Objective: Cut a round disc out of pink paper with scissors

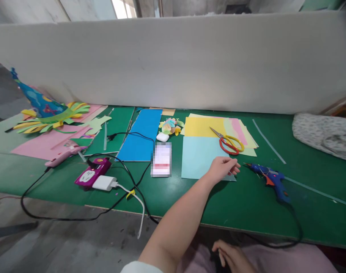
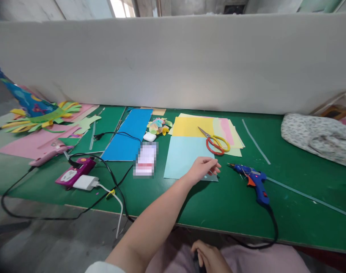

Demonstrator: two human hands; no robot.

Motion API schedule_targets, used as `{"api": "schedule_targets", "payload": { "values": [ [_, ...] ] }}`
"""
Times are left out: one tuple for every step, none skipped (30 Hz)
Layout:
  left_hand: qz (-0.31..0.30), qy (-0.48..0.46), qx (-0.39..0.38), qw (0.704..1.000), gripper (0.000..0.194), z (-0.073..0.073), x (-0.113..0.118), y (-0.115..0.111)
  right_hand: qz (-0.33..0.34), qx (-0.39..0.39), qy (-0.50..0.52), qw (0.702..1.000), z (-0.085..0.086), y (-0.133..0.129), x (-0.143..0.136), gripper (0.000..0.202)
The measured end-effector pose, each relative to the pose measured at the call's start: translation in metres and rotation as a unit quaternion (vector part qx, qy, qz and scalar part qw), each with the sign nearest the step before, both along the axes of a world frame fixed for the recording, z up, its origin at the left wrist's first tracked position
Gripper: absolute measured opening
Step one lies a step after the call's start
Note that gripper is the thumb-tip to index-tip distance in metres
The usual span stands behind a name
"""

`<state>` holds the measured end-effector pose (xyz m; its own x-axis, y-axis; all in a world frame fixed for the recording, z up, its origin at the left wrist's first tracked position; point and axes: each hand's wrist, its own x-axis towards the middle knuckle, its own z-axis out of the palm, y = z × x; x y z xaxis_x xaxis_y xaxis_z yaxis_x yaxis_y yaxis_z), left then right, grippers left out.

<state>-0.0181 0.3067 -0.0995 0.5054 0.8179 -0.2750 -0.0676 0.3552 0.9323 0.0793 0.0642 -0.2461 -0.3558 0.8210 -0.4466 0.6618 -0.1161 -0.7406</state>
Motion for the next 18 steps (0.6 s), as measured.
{"api": "schedule_targets", "payload": {
  "values": [
    [-0.001, -0.002, -0.003, 1.000, 0.026, 0.001, 0.001, 0.000, 0.021, -0.001, -0.028, 0.999, -0.004, 0.005, 0.002, 0.039],
    [-0.003, -0.003, -0.005, 1.000, 0.026, 0.001, 0.001, -0.001, 0.040, -0.001, -0.052, 0.998, -0.007, 0.009, 0.004, 0.038],
    [-0.004, -0.003, -0.007, 1.000, 0.025, 0.001, 0.002, -0.001, 0.056, -0.002, -0.072, 0.996, -0.008, 0.013, 0.005, 0.036],
    [-0.005, -0.003, -0.009, 1.000, 0.025, 0.000, 0.002, -0.001, 0.064, -0.002, -0.087, 0.994, -0.009, 0.016, 0.006, 0.033],
    [-0.007, -0.003, -0.011, 1.000, 0.024, -0.001, 0.003, -0.001, 0.066, -0.001, -0.100, 0.993, -0.009, 0.017, 0.006, 0.031],
    [-0.010, -0.002, -0.013, 1.000, 0.024, -0.002, 0.004, -0.001, 0.062, -0.001, -0.112, 0.992, -0.009, 0.019, 0.005, 0.031],
    [-0.012, -0.001, -0.015, 1.000, 0.023, -0.003, 0.004, -0.001, 0.056, 0.000, -0.125, 0.991, -0.008, 0.019, 0.003, 0.032],
    [-0.015, -0.001, -0.016, 1.000, 0.023, -0.005, 0.004, 0.000, 0.049, 0.002, -0.138, 0.989, -0.006, 0.019, 0.001, 0.032],
    [-0.017, 0.000, -0.018, 1.000, 0.022, -0.006, 0.005, 0.000, 0.040, 0.002, -0.151, 0.988, -0.005, 0.019, 0.000, 0.033],
    [-0.019, -0.001, -0.020, 1.000, 0.022, -0.006, 0.005, 0.000, 0.031, 0.001, -0.164, 0.986, -0.004, 0.019, -0.002, 0.034],
    [-0.020, -0.002, -0.022, 1.000, 0.022, -0.007, 0.004, 0.001, 0.024, -0.001, -0.177, 0.984, -0.003, 0.019, -0.003, 0.036],
    [-0.019, -0.003, -0.024, 1.000, 0.022, -0.006, 0.004, 0.001, 0.018, -0.005, -0.190, 0.982, -0.003, 0.020, -0.003, 0.038],
    [-0.018, -0.004, -0.027, 0.999, 0.023, -0.006, 0.004, 0.002, 0.013, -0.008, -0.202, 0.979, -0.003, 0.020, -0.003, 0.040],
    [-0.016, -0.004, -0.029, 0.999, 0.024, -0.005, 0.003, 0.002, 0.009, -0.009, -0.210, 0.978, -0.004, 0.020, -0.002, 0.041],
    [-0.014, -0.005, -0.031, 0.999, 0.025, -0.004, 0.003, 0.003, 0.006, -0.008, -0.215, 0.977, -0.005, 0.021, 0.000, 0.042],
    [-0.011, -0.004, -0.034, 0.999, 0.025, -0.003, 0.002, 0.003, 0.006, -0.005, -0.216, 0.976, -0.007, 0.022, 0.002, 0.041],
    [-0.010, -0.004, -0.035, 0.999, 0.026, -0.002, 0.002, 0.004, 0.007, 0.000, -0.213, 0.977, -0.008, 0.022, 0.005, 0.039],
    [-0.009, -0.003, -0.035, 0.999, 0.026, -0.001, 0.002, 0.004, 0.009, 0.008, -0.207, 0.978, -0.008, 0.023, 0.007, 0.036]
  ]
}}
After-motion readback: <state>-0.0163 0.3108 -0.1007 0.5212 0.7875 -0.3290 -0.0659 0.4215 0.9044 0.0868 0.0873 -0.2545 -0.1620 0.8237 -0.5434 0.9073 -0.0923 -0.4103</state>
